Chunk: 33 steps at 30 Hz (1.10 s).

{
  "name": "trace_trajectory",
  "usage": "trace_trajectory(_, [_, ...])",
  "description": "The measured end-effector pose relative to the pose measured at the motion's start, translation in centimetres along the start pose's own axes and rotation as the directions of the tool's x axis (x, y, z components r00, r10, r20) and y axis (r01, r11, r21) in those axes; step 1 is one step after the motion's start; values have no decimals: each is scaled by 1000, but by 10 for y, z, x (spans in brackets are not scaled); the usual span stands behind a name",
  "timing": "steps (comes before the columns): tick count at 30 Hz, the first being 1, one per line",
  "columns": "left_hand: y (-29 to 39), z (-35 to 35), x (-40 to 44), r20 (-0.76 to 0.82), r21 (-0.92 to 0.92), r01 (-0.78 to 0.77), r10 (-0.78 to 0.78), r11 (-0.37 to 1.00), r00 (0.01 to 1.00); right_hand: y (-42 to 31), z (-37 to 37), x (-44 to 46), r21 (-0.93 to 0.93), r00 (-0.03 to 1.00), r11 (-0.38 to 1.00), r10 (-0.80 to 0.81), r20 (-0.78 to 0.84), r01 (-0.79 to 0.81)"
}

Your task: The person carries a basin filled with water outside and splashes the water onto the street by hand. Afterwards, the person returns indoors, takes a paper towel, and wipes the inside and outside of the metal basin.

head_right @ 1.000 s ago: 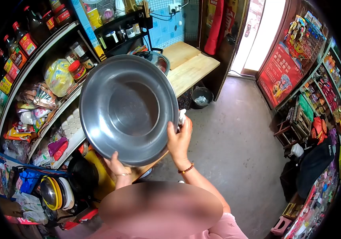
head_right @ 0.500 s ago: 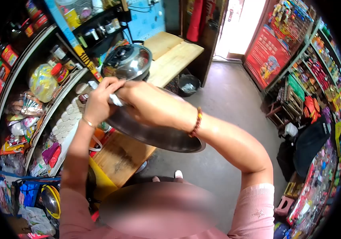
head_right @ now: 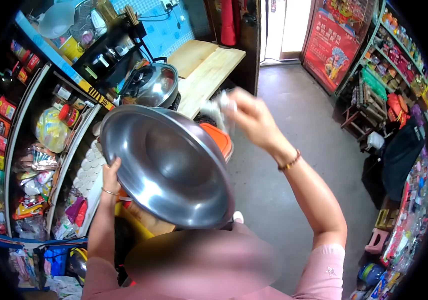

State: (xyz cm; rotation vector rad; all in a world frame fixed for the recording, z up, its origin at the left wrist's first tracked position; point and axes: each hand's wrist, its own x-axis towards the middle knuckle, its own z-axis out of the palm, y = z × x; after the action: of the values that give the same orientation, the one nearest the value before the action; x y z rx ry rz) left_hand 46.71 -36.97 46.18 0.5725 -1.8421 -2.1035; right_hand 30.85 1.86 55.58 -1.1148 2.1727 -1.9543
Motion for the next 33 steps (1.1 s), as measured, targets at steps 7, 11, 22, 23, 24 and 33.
trace_trajectory(7, [-43, 14, -37, 114, -339, 288, -265, 896, 958, -23, 102, 86, 457, 901, 887, -141, 411, -70])
trace_trajectory(11, [-119, -36, -67, 237, -380, 455, -391, 806, 890, -36, 104, 86, 328, 768, 943, -247, 591, 51])
trace_trajectory(22, [-111, 48, -114, 264, -659, 555, -536, 507, 802, -31, 83, 50, 268, 737, 868, -497, 458, 418])
trace_trajectory(23, [-115, 56, -110, 292, -676, 556, -516, 484, 805, -28, 81, 44, 251, 689, 837, -543, 479, 486])
trace_trajectory(24, [-119, 61, -105, 315, -689, 551, -491, 470, 812, -33, 82, 33, 155, 680, 846, -507, 530, 510])
trace_trajectory(33, [-179, 78, -93, 481, -823, 523, -219, 222, 849, 59, 160, -111, -216, 611, 587, -641, 464, 780])
